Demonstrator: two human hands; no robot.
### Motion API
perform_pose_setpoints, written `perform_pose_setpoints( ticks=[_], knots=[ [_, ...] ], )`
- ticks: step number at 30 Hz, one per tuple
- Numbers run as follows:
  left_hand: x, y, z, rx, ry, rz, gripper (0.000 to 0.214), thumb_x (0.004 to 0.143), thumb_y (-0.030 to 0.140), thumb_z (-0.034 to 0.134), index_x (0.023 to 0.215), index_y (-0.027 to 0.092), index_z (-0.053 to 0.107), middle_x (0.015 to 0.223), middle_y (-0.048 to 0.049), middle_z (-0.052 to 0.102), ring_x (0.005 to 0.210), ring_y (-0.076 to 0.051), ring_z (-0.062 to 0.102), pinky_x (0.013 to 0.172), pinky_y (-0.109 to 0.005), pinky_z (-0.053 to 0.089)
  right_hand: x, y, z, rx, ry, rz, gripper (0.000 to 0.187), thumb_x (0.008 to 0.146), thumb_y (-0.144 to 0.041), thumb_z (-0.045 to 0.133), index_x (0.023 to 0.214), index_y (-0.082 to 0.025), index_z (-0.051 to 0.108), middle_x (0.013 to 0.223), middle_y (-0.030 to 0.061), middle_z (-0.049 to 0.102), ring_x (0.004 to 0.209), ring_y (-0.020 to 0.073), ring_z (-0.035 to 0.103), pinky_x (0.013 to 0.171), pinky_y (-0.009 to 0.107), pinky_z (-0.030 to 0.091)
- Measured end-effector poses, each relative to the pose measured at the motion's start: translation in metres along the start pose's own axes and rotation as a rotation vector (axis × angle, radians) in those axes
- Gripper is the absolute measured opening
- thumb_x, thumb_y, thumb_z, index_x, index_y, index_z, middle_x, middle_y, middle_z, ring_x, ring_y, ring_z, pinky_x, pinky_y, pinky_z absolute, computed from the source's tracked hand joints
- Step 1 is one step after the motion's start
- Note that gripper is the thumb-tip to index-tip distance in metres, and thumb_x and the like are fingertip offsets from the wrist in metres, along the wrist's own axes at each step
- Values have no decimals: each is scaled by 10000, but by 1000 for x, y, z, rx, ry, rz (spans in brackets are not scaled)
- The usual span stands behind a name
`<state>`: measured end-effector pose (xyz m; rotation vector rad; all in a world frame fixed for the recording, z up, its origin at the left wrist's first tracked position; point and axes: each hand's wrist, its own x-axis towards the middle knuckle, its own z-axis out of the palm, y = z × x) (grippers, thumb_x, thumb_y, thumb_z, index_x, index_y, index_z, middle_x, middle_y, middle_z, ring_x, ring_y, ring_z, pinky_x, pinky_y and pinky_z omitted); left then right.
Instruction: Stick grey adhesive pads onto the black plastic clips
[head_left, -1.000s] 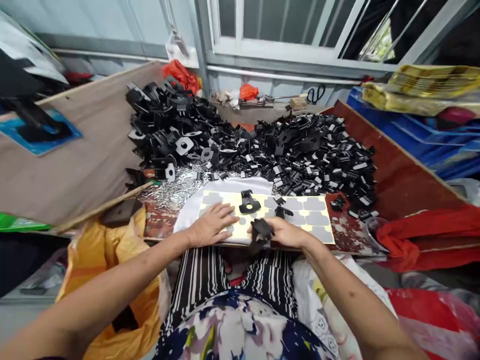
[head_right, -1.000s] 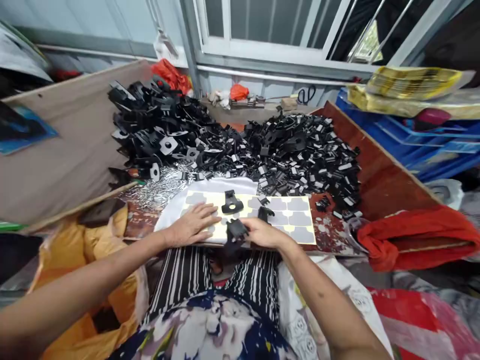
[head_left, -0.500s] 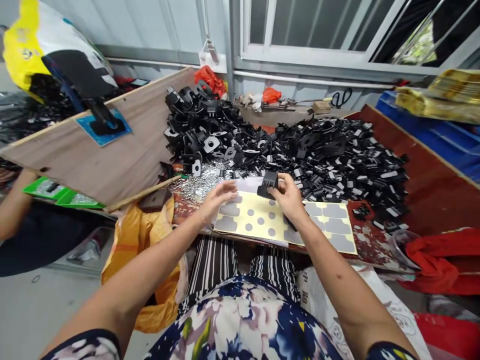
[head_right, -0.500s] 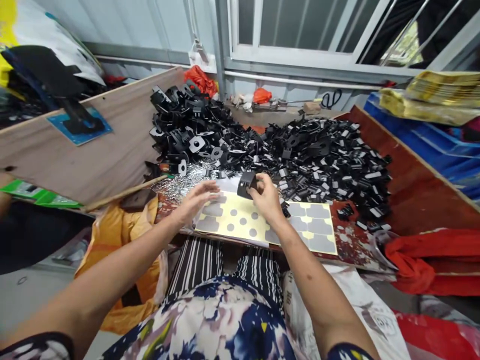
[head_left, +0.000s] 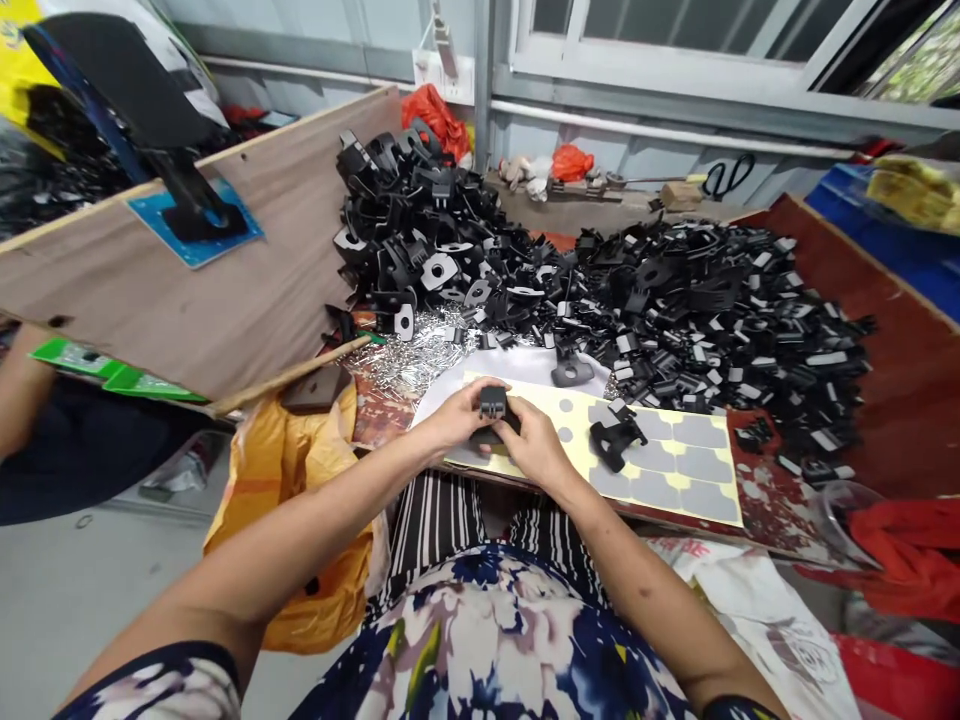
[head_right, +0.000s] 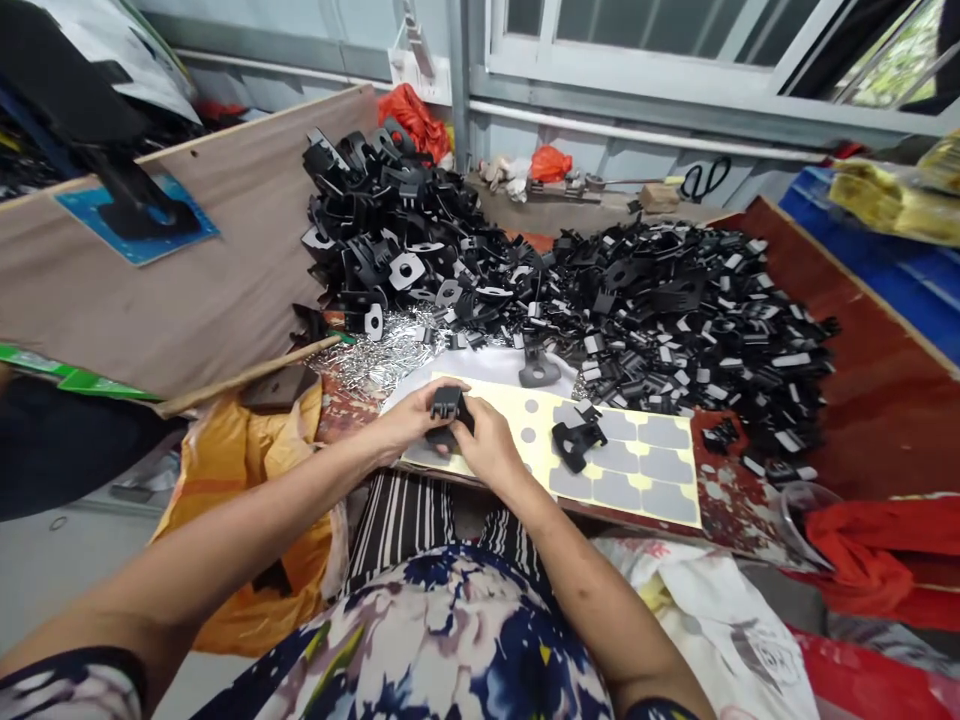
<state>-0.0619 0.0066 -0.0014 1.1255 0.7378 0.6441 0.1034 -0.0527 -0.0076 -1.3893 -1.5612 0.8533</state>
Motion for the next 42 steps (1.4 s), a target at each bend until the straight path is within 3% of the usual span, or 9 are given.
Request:
perform_pose_setpoints(
  ticks=[5, 9, 13, 19, 23, 25, 28, 33, 42],
  knots=[
    [26, 8, -17, -67, 228, -8, 490, 843, 152, 755, 1287, 313, 622, 974, -29, 614, 680, -119, 601, 473, -157, 478, -32, -8, -14, -199, 20, -80, 422, 966, -166, 515, 1345, -297, 649, 1208, 111, 676, 1054, 282, 689, 955, 465, 575],
    [43, 11, -24, -138, 128, -129, 552, 783, 71, 745, 1261, 305, 602, 1019, -23, 566, 692, -115, 594, 589, -349, 657, -56, 5, 2, -175, -83, -137, 374, 983, -128, 476, 1181, -311, 735, 1241, 105, 705, 1197, 295, 664, 1048, 508, 554],
    [54, 0, -20, -116, 41, -185, 536, 778, 72, 726, 1251, 267, 567, 1023, -24, 544, 670, -110, 602, 549, -335, 651, -59, 10, 12, -149, -143, -78, 304, 931, -134, 562, 1078, -297, 773, 1244, 100, 746, 1208, 324, 654, 1072, 586, 526],
    [57, -4, -21, -195, 67, -158, 547, 753, 67, 765, 1222, 264, 564, 944, -2, 542, 646, -106, 588, 546, -293, 622, -57, -39, -30, 292, -492, 76, 277, 905, -251, 688, 1161, -332, 756, 1218, 51, 760, 1184, 286, 701, 1070, 485, 560],
    [32, 2, -11, -327, 131, -138, 578, 760, 104, 799, 1258, 296, 576, 998, -20, 579, 739, -141, 618, 632, -308, 619, -51, -41, -52, 117, 61, 40, 205, 852, -216, 752, 1016, -330, 704, 990, 35, 733, 978, 266, 699, 956, 451, 563],
    [13, 2, -1, -455, 115, -156, 531, 801, 238, 837, 1274, 298, 603, 1044, -39, 615, 776, -164, 640, 648, -313, 604, -46, -27, -53, 122, 232, 16, 197, 843, -213, 751, 1000, -302, 673, 907, 21, 695, 884, 239, 677, 884, 420, 555],
    [-12, -4, 19, -639, 71, -153, 479, 823, 428, 845, 1230, 248, 670, 1076, -67, 669, 743, -164, 637, 626, -297, 575, -43, -8, -48, 216, 270, 6, 185, 839, -219, 761, 989, -263, 663, 895, 7, 674, 855, 201, 660, 850, 372, 538],
    [-26, -11, 44, -735, 49, -145, 470, 854, 496, 814, 1210, 210, 705, 1086, -94, 702, 854, -234, 697, 709, -368, 619, -46, 0, -36, 232, 266, 12, 140, 853, -197, 752, 950, -249, 666, 890, -3, 672, 868, 183, 642, 860, 347, 509],
    [-27, -14, 48, -722, -2, -105, 444, 897, 522, 760, 1234, 238, 699, 1065, -72, 653, 781, -216, 673, 639, -398, 636, -50, 7, -30, 224, 262, 11, 115, 865, -193, 737, 945, -239, 669, 890, -1, 665, 874, 183, 633, 859, 344, 499]
  ],
)
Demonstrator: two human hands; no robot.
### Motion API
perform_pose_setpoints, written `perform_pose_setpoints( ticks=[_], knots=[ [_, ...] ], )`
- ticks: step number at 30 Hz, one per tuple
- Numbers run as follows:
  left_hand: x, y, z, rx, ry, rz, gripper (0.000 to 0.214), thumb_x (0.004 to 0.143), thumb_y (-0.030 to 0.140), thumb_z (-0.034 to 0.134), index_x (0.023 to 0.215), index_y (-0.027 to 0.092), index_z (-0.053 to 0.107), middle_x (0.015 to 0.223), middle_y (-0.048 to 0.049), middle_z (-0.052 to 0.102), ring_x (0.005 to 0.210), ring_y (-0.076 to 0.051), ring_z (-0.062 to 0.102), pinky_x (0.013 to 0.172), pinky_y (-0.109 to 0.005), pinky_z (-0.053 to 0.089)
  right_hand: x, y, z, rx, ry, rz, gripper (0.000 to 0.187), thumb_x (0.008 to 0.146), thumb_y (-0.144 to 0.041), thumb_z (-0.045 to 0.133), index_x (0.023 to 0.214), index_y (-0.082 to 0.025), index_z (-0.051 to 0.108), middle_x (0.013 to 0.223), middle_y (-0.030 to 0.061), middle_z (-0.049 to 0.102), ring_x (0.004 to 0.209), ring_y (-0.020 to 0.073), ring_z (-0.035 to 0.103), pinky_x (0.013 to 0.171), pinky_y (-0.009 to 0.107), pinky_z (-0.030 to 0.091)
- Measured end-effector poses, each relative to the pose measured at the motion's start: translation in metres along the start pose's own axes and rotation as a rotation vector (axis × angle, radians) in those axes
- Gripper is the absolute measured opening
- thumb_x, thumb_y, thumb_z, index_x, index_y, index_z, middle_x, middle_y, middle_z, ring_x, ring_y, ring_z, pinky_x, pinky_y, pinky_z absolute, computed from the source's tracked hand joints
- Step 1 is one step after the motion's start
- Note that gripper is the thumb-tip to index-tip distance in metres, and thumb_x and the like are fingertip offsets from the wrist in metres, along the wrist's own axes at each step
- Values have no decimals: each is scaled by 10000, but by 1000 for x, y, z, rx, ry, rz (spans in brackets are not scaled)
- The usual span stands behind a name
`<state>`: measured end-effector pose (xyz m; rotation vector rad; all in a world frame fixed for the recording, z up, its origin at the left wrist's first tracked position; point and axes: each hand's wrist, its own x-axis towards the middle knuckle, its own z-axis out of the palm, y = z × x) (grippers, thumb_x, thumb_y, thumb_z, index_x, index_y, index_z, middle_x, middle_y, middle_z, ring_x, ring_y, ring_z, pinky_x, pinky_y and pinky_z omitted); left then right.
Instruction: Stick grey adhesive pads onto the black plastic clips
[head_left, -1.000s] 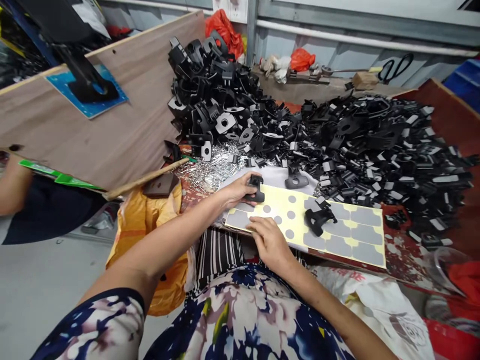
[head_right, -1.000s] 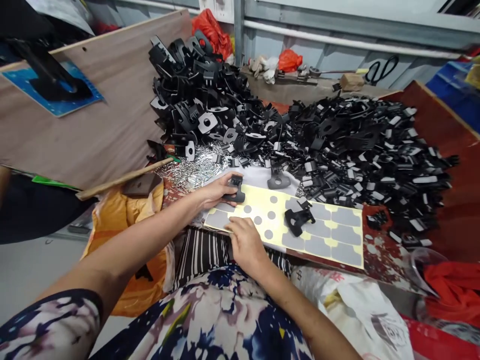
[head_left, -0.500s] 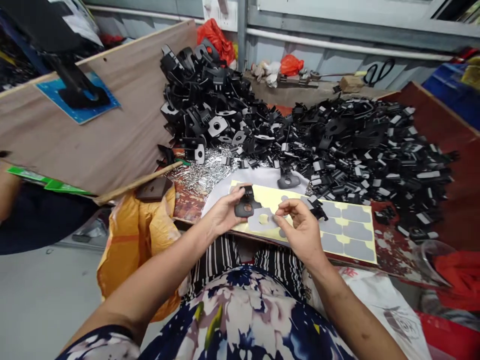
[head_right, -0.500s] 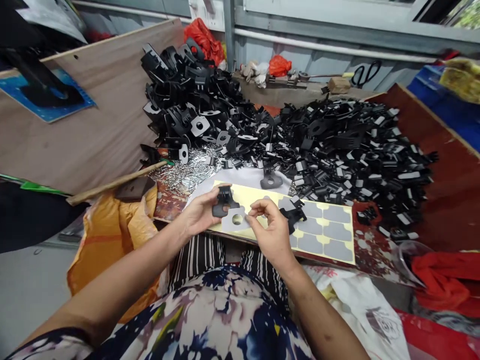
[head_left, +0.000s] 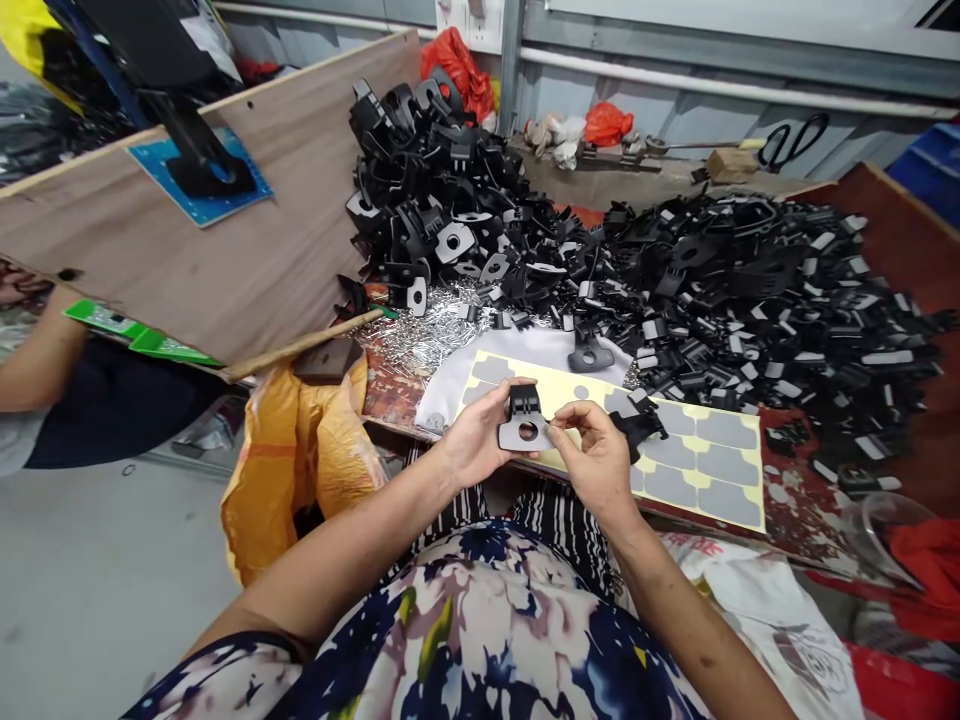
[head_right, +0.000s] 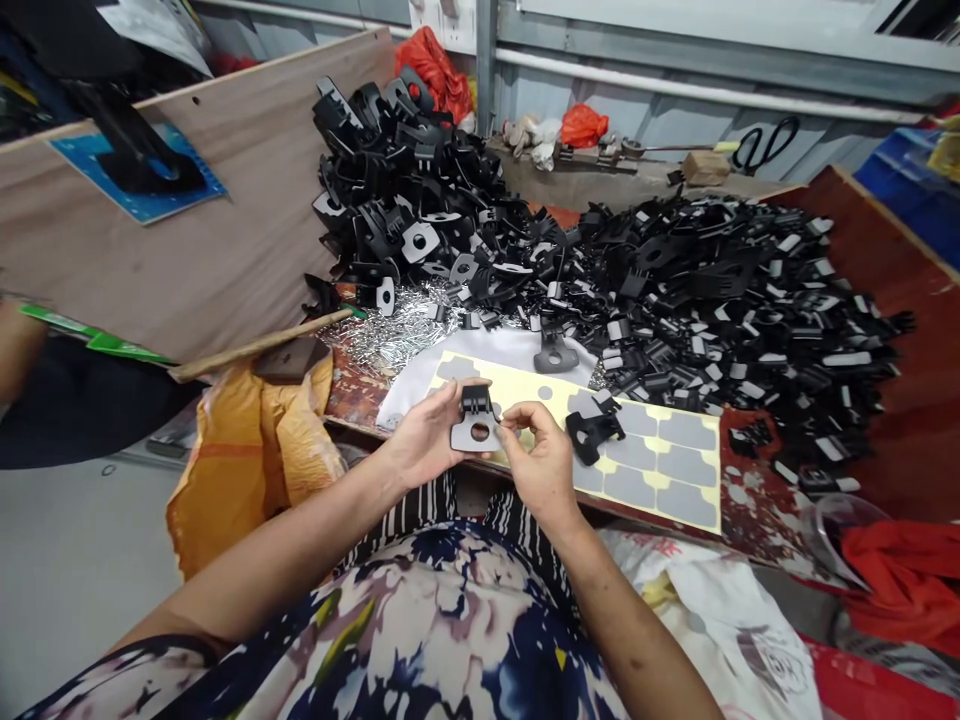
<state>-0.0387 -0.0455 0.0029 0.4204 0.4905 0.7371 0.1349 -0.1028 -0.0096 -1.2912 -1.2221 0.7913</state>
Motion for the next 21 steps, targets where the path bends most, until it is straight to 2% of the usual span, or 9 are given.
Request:
perform_pose_setpoints(
  ticks=[6, 14, 21],
  knots=[
    [-1, -1, -1, 10, 9, 1, 442, 898, 521, 759, 1235, 239, 708, 1062, -72, 645, 768, -199, 664, 627, -380, 637, 1, 4, 1, 46, -10, 10, 120, 849, -192, 751, 929, -240, 675, 876, -10, 666, 855, 171, 630, 844, 329, 497],
    [-1, -3, -3, 6, 4, 9, 410, 915, 485, 741, 1233, 229, 700, 1065, -70, 629, 766, -192, 653, 635, -386, 641, -1, 1, 2, -17, 4, 29, 89, 854, -221, 741, 904, -238, 670, 880, 6, 679, 864, 192, 634, 848, 353, 499],
    [0, -5, -6, 3, 20, 1, 407, 911, 471, 746, 1238, 233, 699, 1066, -72, 629, 767, -189, 643, 638, -378, 638, 3, 8, 3, 76, 5, 91, 146, 798, -255, 790, 883, -236, 673, 857, 7, 693, 821, 194, 646, 810, 353, 520]
  ],
)
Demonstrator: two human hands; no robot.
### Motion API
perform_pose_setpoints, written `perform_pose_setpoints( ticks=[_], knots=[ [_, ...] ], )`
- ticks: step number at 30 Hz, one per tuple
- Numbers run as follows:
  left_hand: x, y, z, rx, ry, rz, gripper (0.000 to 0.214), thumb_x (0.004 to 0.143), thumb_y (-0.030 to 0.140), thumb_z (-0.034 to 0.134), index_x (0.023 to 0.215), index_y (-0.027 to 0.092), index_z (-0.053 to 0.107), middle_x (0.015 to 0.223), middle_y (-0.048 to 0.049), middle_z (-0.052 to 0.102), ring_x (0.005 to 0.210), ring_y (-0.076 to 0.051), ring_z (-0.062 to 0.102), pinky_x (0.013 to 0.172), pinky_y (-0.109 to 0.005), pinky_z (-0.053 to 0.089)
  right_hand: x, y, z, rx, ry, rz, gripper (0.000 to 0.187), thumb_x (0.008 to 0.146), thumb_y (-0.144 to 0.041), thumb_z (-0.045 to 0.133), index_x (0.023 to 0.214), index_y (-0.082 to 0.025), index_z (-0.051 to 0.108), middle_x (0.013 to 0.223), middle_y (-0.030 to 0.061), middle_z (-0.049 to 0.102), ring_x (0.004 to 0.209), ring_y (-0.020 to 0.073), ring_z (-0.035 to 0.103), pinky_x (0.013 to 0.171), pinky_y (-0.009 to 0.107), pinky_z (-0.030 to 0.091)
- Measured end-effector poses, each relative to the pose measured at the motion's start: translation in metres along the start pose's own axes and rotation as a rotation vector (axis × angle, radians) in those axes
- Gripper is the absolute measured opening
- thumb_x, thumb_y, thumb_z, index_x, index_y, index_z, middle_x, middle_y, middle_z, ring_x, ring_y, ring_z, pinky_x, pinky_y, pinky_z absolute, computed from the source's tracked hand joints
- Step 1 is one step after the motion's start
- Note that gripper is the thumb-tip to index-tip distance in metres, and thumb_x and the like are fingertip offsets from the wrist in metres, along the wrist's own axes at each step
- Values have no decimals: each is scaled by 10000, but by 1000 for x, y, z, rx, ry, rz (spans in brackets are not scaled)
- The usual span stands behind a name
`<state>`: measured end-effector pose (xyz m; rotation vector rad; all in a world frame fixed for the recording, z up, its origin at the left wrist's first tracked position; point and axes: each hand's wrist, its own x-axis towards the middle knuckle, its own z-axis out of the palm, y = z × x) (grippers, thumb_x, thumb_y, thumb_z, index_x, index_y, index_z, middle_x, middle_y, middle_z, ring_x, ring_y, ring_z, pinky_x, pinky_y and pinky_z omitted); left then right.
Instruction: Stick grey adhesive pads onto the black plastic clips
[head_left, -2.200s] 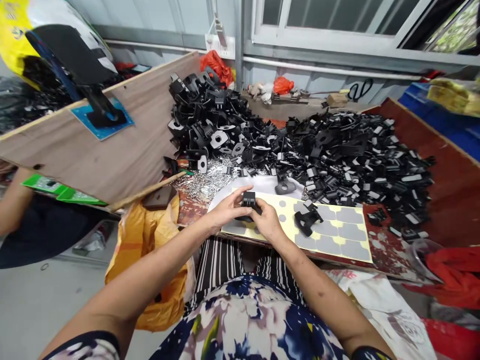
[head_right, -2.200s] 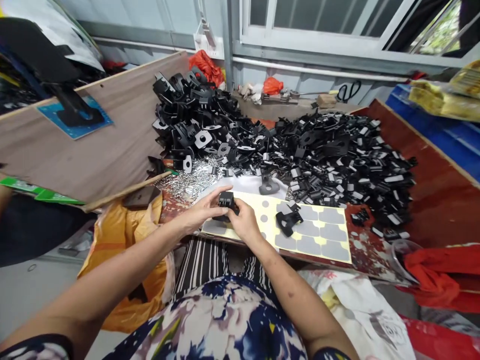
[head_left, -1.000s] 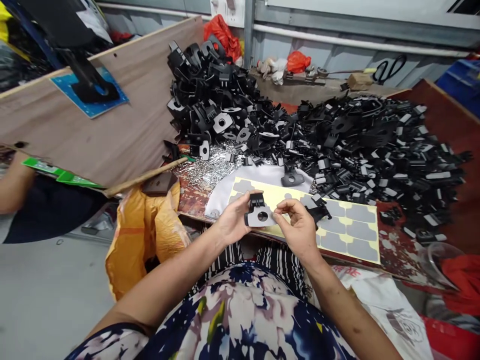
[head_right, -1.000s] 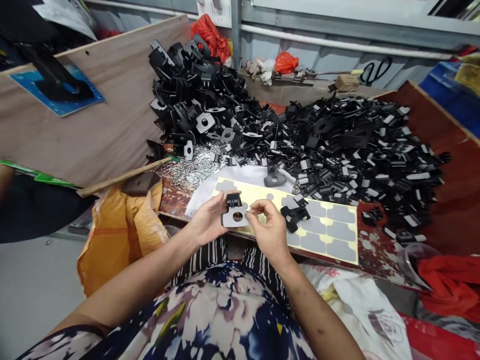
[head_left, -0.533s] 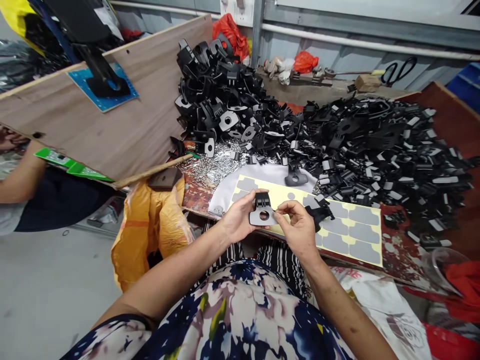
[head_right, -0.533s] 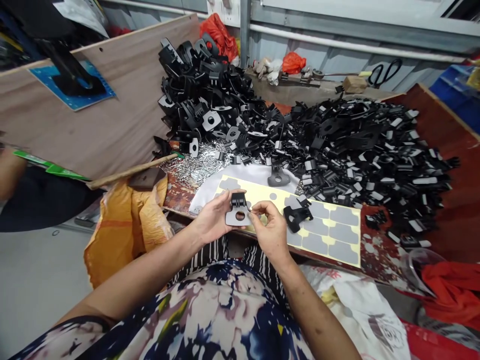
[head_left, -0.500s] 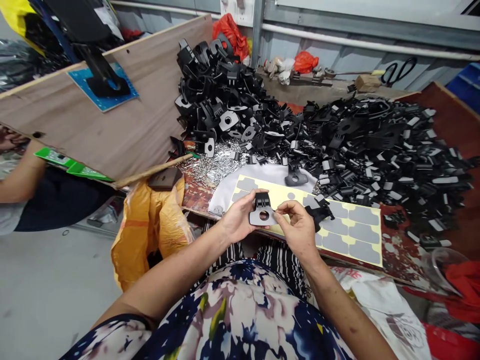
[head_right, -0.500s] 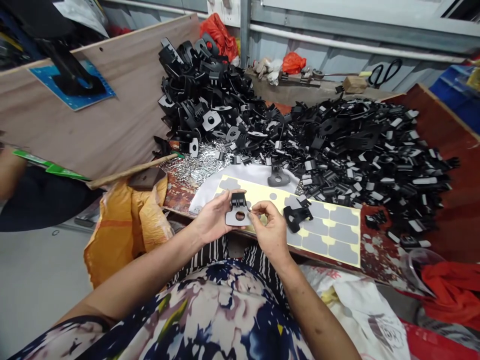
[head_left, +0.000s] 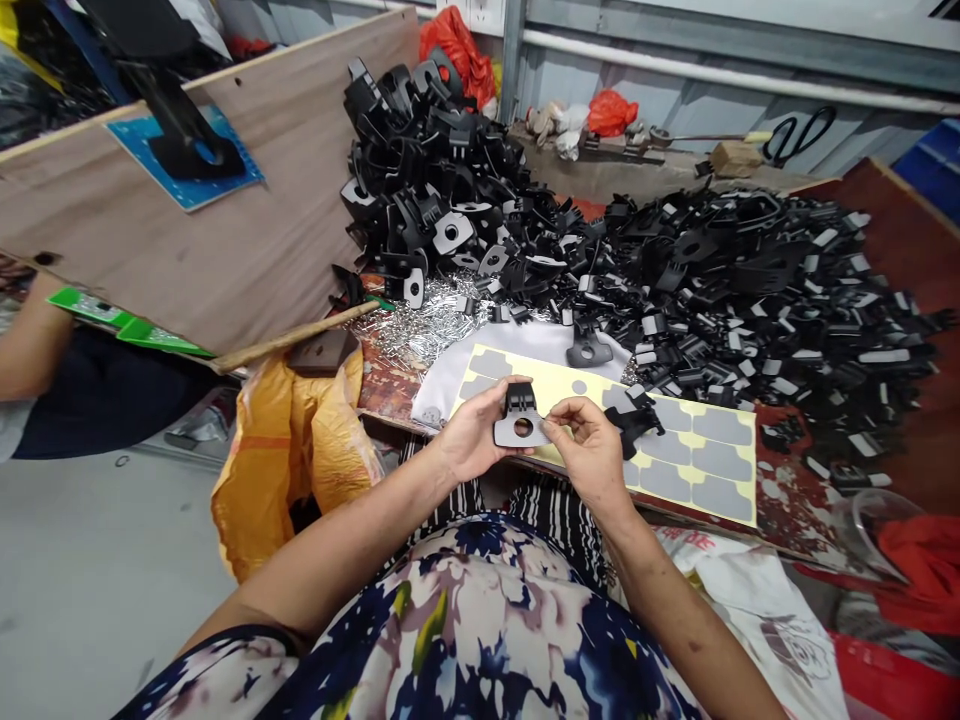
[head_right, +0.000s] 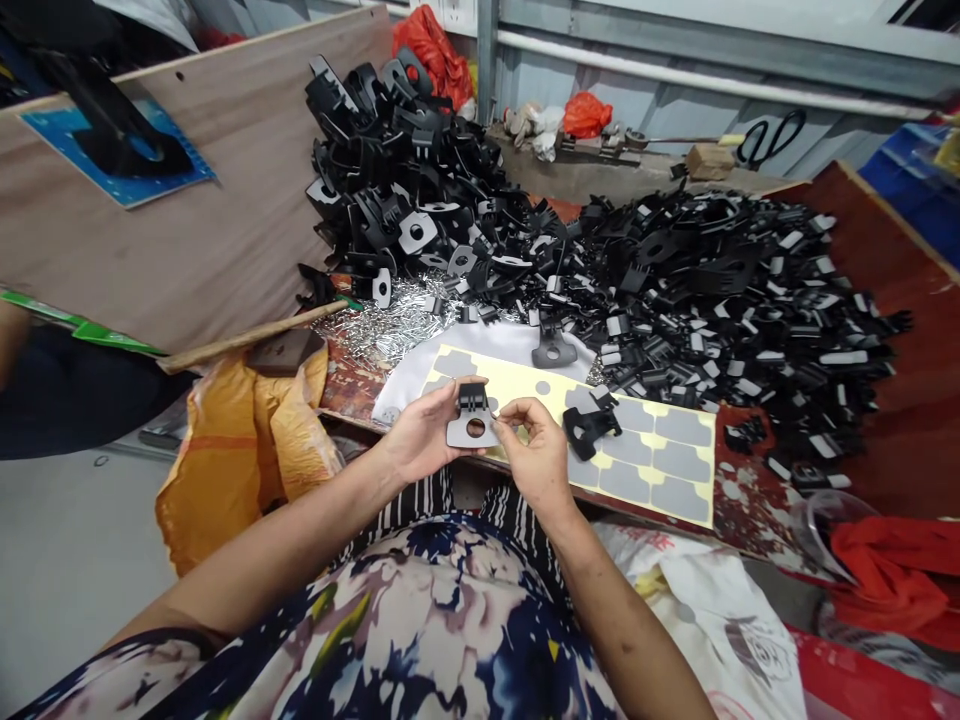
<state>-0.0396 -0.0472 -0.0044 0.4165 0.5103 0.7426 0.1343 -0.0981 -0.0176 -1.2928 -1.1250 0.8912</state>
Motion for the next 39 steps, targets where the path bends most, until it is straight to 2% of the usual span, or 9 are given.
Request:
perform_pose_setpoints(
  ticks=[7, 13, 20, 27, 31, 36, 39],
  knots=[
    [3, -1, -4, -22, -19, -8, 401, 904, 459, 755, 1233, 237, 693, 1066, -68, 631, 758, -183, 643, 645, -390, 643, -1, -3, 2, -101, 7, -42, 89, 836, -228, 749, 876, -233, 670, 861, 3, 685, 849, 188, 639, 844, 351, 505],
    [2, -1, -2, -20, 20, -1, 380, 892, 462, 767, 1199, 245, 712, 1043, -75, 633, 767, -195, 639, 640, -398, 633, 3, 2, 1, -28, 1, 3, 145, 808, -273, 778, 870, -230, 654, 843, 4, 687, 802, 182, 641, 784, 337, 520],
    [3, -1, -1, -23, 27, 1, 393, 874, 455, 787, 1198, 245, 713, 1053, -73, 635, 744, -180, 628, 641, -402, 638, 0, -1, 1, -142, 0, -37, 96, 856, -271, 739, 879, -237, 652, 860, 11, 689, 849, 193, 645, 836, 353, 527],
    [4, -2, -2, -18, 44, -9, 409, 882, 460, 771, 1222, 246, 696, 1063, -77, 645, 763, -193, 656, 644, -397, 640, 4, 5, 1, -36, 1, -6, 135, 821, -249, 778, 872, -231, 655, 845, 1, 679, 813, 180, 639, 800, 343, 521],
    [4, -1, -2, -17, 60, -8, 406, 860, 451, 788, 1200, 249, 697, 1039, -64, 626, 747, -180, 628, 641, -397, 639, 4, 4, 1, -114, -2, -28, 110, 840, -249, 754, 870, -235, 649, 853, 4, 685, 837, 185, 648, 825, 347, 529],
    [2, -4, 2, 71, 61, 20, 521, 760, 266, 830, 1245, 271, 642, 1039, -49, 639, 788, -181, 643, 671, -347, 611, -1, 0, 3, -271, -20, -117, 76, 880, -207, 687, 917, -248, 634, 869, 8, 686, 846, 196, 658, 828, 362, 556],
    [3, -14, 7, 213, 156, 168, 554, 709, 169, 857, 1198, 267, 616, 1012, -8, 635, 801, -145, 625, 667, -247, 551, -6, 0, 5, -375, -31, -197, 238, 876, -168, 665, 1082, -272, 606, 954, 22, 673, 863, 211, 667, 827, 387, 586]
  ],
)
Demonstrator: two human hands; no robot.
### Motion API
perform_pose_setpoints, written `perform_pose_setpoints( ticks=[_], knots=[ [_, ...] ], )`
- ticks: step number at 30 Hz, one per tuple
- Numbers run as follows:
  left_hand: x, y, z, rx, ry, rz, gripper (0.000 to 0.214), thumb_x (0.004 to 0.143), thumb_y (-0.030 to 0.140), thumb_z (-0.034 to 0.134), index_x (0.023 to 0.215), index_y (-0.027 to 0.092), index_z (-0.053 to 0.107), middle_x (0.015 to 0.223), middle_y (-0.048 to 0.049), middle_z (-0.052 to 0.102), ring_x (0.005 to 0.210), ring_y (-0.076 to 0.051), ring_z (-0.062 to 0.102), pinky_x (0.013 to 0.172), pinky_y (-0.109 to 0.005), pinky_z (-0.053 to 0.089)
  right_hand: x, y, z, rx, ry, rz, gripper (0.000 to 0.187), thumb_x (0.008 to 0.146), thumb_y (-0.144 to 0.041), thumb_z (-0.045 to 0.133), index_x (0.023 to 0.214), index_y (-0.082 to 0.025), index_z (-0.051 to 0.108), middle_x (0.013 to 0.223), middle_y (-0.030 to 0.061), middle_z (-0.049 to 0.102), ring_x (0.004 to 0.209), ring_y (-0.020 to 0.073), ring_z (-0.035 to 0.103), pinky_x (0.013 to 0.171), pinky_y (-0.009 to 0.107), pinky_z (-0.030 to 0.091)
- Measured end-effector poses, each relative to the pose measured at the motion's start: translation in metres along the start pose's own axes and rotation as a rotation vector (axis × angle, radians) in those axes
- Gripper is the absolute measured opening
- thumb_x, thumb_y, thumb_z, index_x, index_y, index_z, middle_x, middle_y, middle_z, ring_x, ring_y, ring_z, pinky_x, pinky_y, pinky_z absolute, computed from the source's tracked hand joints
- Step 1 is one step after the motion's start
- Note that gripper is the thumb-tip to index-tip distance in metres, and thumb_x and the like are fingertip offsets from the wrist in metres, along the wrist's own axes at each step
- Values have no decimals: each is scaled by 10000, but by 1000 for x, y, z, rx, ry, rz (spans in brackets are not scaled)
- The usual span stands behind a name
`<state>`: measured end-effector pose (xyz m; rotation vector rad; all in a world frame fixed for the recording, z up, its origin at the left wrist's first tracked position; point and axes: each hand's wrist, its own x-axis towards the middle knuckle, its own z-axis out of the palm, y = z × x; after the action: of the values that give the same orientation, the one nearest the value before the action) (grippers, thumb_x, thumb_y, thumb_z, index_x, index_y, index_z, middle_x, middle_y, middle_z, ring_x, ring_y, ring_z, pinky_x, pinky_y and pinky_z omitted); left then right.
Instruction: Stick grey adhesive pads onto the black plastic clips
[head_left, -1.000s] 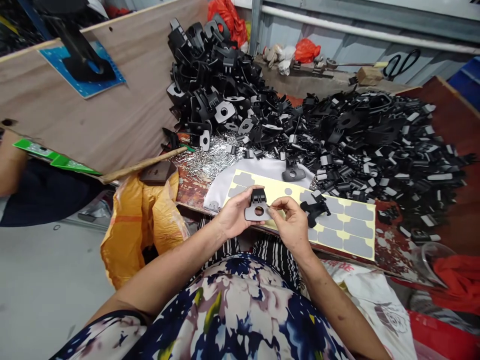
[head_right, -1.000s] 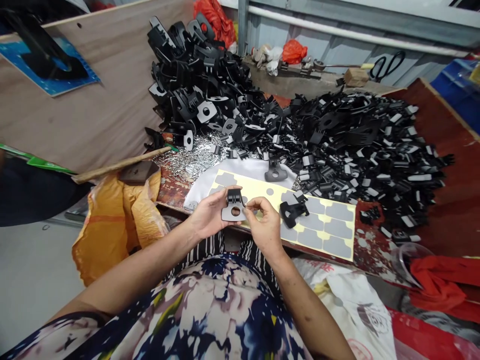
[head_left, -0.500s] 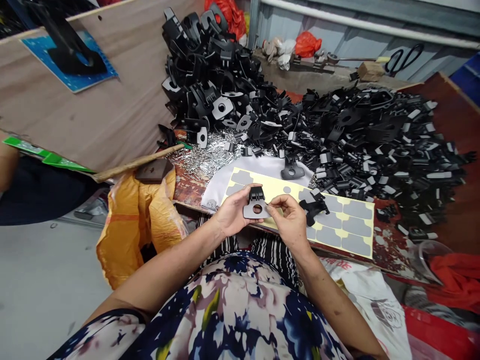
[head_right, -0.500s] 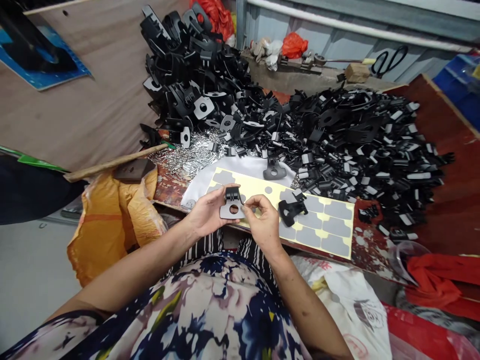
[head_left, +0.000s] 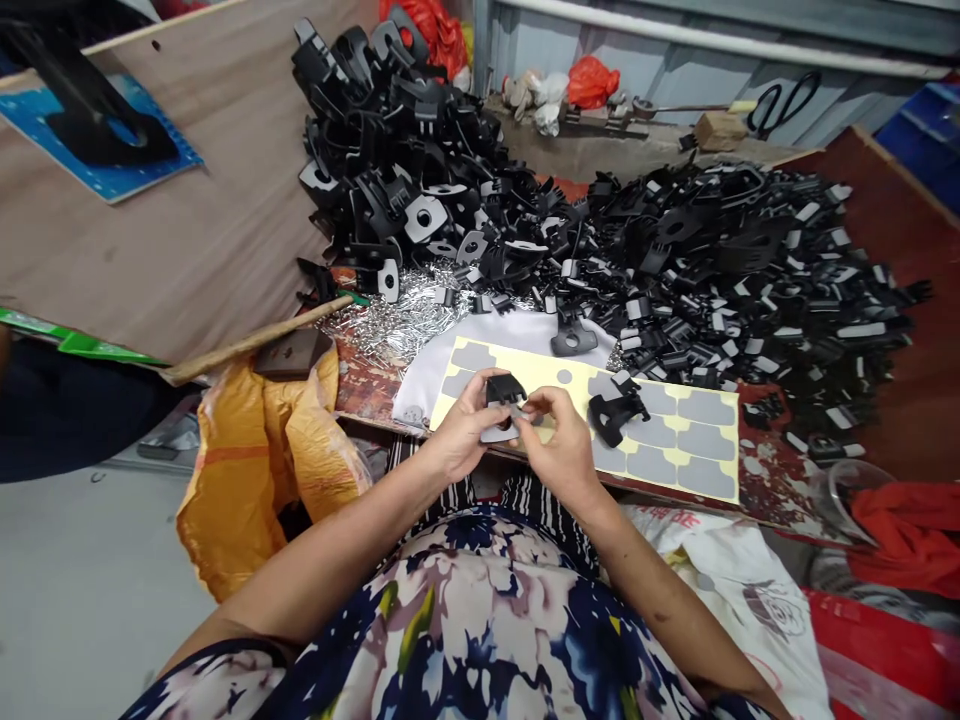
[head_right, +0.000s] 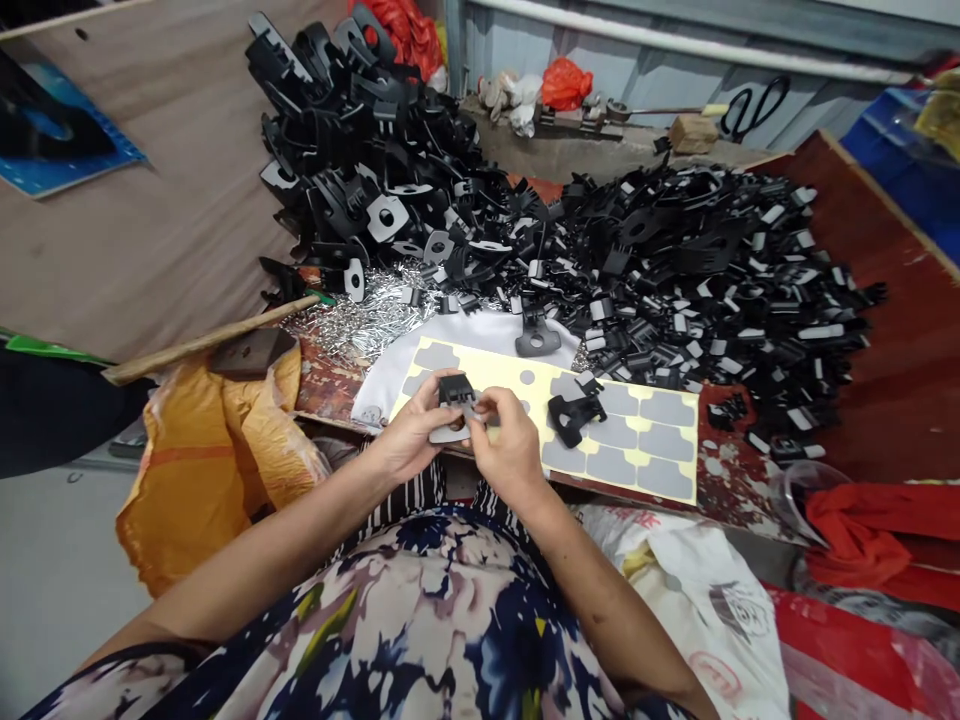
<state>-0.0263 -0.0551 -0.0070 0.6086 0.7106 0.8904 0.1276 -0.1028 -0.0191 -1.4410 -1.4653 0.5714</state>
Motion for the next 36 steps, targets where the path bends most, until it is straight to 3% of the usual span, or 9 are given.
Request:
perform_pose_setpoints(
  ticks=[3, 6, 11, 18, 21, 24, 30, 33, 36],
  knots=[
    [1, -10, 4, 126, 118, 168, 484, 699, 158, 873, 1097, 244, 611, 919, 24, 616, 806, -118, 583, 674, -185, 500, -5, -3, 0, -42, 7, -72, 435, 873, -137, 655, 1259, -300, 539, 1190, 76, 632, 830, 191, 678, 835, 400, 610],
    [1, -18, 3, 179, 140, 198, 466, 718, 192, 867, 1092, 251, 593, 907, 28, 605, 772, -121, 571, 614, -182, 492, -6, -5, -4, 11, 6, -38, 511, 841, -130, 682, 1288, -305, 506, 1356, 98, 544, 802, 152, 697, 846, 387, 616],
    [-2, -25, -1, 226, 91, 162, 513, 752, 252, 863, 1158, 282, 551, 953, 24, 571, 649, -121, 551, 453, -224, 528, -1, -4, -11, 207, -51, 235, 375, 812, -199, 680, 1141, -265, 512, 1209, 27, 566, 766, 120, 721, 776, 318, 592],
    [-4, -27, -2, 262, 97, 179, 490, 759, 278, 888, 1149, 270, 592, 936, 16, 564, 684, -125, 572, 471, -210, 546, 1, 4, -10, 316, -57, 334, 342, 785, -250, 719, 1062, -255, 518, 1086, -1, 589, 748, 121, 707, 683, 265, 562],
    [-6, -23, 0, 261, 82, 131, 550, 728, 286, 912, 1177, 272, 594, 944, 14, 576, 702, -137, 587, 498, -233, 560, 0, 1, -9, 253, -25, 272, 265, 805, -214, 690, 1022, -248, 544, 1106, 8, 569, 720, 113, 697, 673, 275, 571],
    [-7, -20, 2, 253, 112, 137, 571, 692, 254, 927, 1158, 273, 597, 927, 24, 575, 729, -135, 588, 547, -220, 544, -4, -7, -8, 113, 8, 102, 197, 860, -128, 601, 1011, -252, 580, 1125, 35, 558, 773, 134, 695, 746, 320, 603],
    [-4, -22, 5, 188, 182, 198, 524, 673, 209, 917, 1086, 253, 597, 967, 34, 600, 807, -111, 586, 648, -189, 511, -17, -12, -1, -347, 14, -219, 336, 935, -90, 616, 1199, -297, 639, 1351, 109, 593, 988, 242, 693, 1024, 524, 499],
    [-3, -21, 2, 126, 170, 155, 580, 659, 212, 920, 1108, 255, 555, 950, 37, 604, 712, -105, 602, 557, -199, 495, -13, -11, -12, -475, 98, -219, 397, 888, -217, 757, 1254, -321, 643, 1433, 123, 579, 1207, 373, 617, 1106, 631, 373],
    [-2, -18, -3, 88, 152, 99, 617, 666, 244, 911, 1131, 261, 506, 889, 44, 598, 580, -120, 605, 420, -211, 432, -3, -12, -29, -364, 133, -110, 372, 877, -336, 774, 1220, -277, 640, 1285, 138, 652, 1205, 394, 600, 1043, 582, 432]
  ],
)
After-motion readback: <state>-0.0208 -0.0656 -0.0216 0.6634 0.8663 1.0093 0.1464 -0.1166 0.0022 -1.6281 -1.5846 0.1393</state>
